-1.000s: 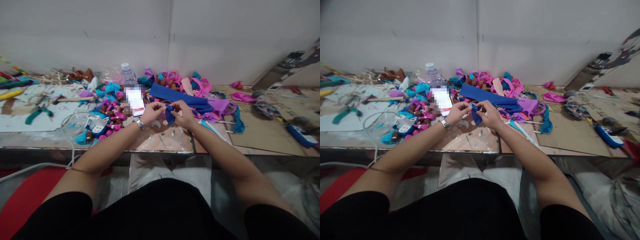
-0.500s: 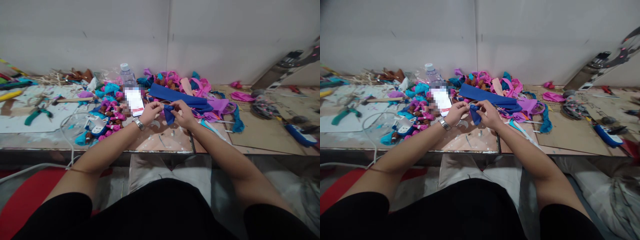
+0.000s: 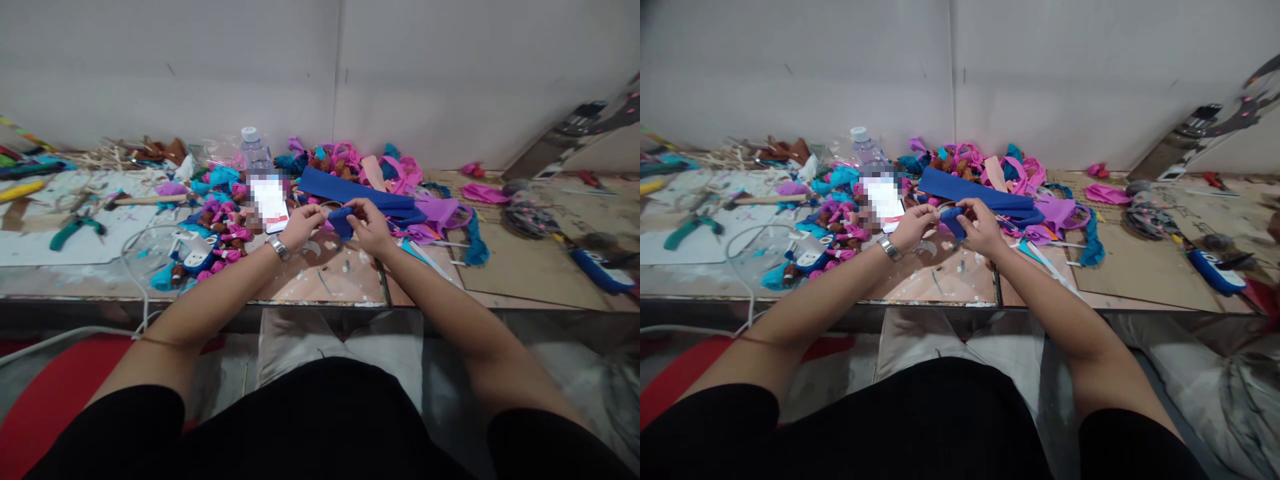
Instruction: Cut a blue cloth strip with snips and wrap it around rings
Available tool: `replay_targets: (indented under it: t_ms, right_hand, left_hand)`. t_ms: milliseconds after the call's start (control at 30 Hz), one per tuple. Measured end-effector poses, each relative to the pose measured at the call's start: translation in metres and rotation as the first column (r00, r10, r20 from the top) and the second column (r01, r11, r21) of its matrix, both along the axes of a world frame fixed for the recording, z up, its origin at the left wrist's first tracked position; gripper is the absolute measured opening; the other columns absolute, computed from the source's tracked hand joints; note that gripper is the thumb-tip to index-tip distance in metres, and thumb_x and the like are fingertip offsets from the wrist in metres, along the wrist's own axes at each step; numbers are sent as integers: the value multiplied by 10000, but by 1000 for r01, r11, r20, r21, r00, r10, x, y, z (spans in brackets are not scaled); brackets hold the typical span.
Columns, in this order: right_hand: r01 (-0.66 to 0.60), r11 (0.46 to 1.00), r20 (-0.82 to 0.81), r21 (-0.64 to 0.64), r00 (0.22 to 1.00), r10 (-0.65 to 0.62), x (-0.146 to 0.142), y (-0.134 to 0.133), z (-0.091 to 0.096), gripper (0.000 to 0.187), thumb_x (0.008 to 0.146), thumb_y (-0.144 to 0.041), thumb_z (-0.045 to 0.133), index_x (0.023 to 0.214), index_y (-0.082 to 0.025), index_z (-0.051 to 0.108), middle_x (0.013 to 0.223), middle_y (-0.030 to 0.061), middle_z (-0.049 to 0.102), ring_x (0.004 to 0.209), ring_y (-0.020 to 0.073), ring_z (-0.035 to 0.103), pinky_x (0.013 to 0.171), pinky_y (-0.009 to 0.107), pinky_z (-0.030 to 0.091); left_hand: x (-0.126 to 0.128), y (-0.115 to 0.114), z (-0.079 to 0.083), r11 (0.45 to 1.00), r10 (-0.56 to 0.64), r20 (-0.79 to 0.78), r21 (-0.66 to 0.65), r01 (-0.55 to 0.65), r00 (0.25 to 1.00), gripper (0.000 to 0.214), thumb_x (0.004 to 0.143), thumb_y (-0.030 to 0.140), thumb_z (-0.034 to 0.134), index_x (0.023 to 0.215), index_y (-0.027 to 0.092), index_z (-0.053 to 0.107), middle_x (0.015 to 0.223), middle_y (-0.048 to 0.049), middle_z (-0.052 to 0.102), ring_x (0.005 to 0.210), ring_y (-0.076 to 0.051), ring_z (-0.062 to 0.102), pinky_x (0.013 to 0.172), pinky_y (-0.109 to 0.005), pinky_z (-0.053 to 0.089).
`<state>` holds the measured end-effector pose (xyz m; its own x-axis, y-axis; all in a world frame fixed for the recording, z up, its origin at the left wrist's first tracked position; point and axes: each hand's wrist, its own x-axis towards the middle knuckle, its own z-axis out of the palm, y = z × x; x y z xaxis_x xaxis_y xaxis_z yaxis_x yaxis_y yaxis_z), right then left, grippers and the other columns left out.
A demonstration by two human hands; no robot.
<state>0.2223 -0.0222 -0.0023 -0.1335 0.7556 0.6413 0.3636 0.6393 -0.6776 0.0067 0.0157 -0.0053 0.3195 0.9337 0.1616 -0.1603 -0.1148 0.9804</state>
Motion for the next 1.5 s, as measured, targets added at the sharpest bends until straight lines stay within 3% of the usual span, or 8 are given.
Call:
replay_targets:
  t_ms: [233, 333, 433, 633, 833, 1000, 1267, 1500]
  right_hand:
    - [9, 1000, 4, -7, 1000, -9, 0, 0, 1, 422, 1016, -593, 622, 1199, -214, 653, 1089, 77, 701, 867, 201, 644, 819, 367, 536]
    - [10, 1000, 53, 20, 999, -11, 0, -1, 2, 391, 1012, -562, 642, 1195, -219, 676, 1050, 67, 692, 847, 199, 636, 808, 368, 532]
    - [-3, 999, 75, 38, 997, 0, 0, -1, 2, 357, 1011, -526, 657, 1192, -221, 692, 1041, 64, 687, 861, 201, 641, 807, 364, 530]
    - [9, 1000, 55, 19, 998, -10, 2, 1, -1, 367, 1025, -536, 627, 1188, -214, 687, 1038, 68, 692, 856, 206, 644, 798, 366, 533]
    - [4, 997, 155, 77, 988, -16, 4, 0, 1, 335, 1014, -511, 661, 1159, -216, 730, 1017, 69, 702, 831, 208, 635, 776, 366, 522]
    - [-40, 994, 250, 97, 968, 14, 5, 0, 2, 370, 999, -569, 670, 1129, -234, 761, 976, 69, 719, 851, 225, 642, 806, 383, 533]
    - [-59, 996, 239, 61, 970, 43, 3, 0, 2, 370, 950, -551, 746, 1145, -237, 764, 971, 66, 739, 863, 235, 665, 807, 390, 551]
    - [4, 999, 171, 51, 985, -12, 1, -2, 1, 256, 941, -457, 751, 1042, -223, 730, 896, 33, 730, 767, 195, 638, 725, 341, 526]
  left_hand:
    - [-1, -1, 0, 992, 44, -52, 121, -37, 998, 290, 822, 420, 820, 805, 197, 634, 705, 18, 576, 610, -113, 510, 594, -249, 417]
    - [-2, -4, 6, 954, 63, -108, 299, -28, 992, 291, 875, 460, 791, 980, 199, 718, 950, -46, 724, 871, -175, 661, 804, -299, 524]
    - [-3, -8, 8, 920, -10, -203, 382, 88, 979, 410, 921, 523, 749, 1184, 208, 752, 1233, -103, 756, 1118, -240, 694, 978, -359, 531]
    - [-3, -3, -5, 913, -63, -356, 356, 198, 932, 273, 919, 439, 711, 989, 190, 798, 1023, -69, 788, 964, -245, 715, 899, -363, 553]
    - [-3, -6, 3, 901, -67, -281, 395, 179, 957, 452, 827, 227, 700, 1279, 221, 731, 1286, -90, 749, 1178, -264, 694, 1015, -391, 542]
    - [-3, -7, 3, 901, -127, -242, 378, 214, 962, 430, 944, 406, 735, 1327, 218, 683, 1314, -134, 729, 1167, -259, 709, 998, -388, 549]
    - [1, -6, -2, 940, -164, -149, 277, 200, 975, 545, 874, 591, 813, 1248, 214, 695, 1250, -129, 748, 1094, -238, 729, 951, -359, 554]
    - [1, -8, 9, 962, -53, -95, 261, 76, 994, 568, 811, 674, 831, 1073, 184, 709, 1070, -95, 750, 947, -192, 694, 876, -314, 529]
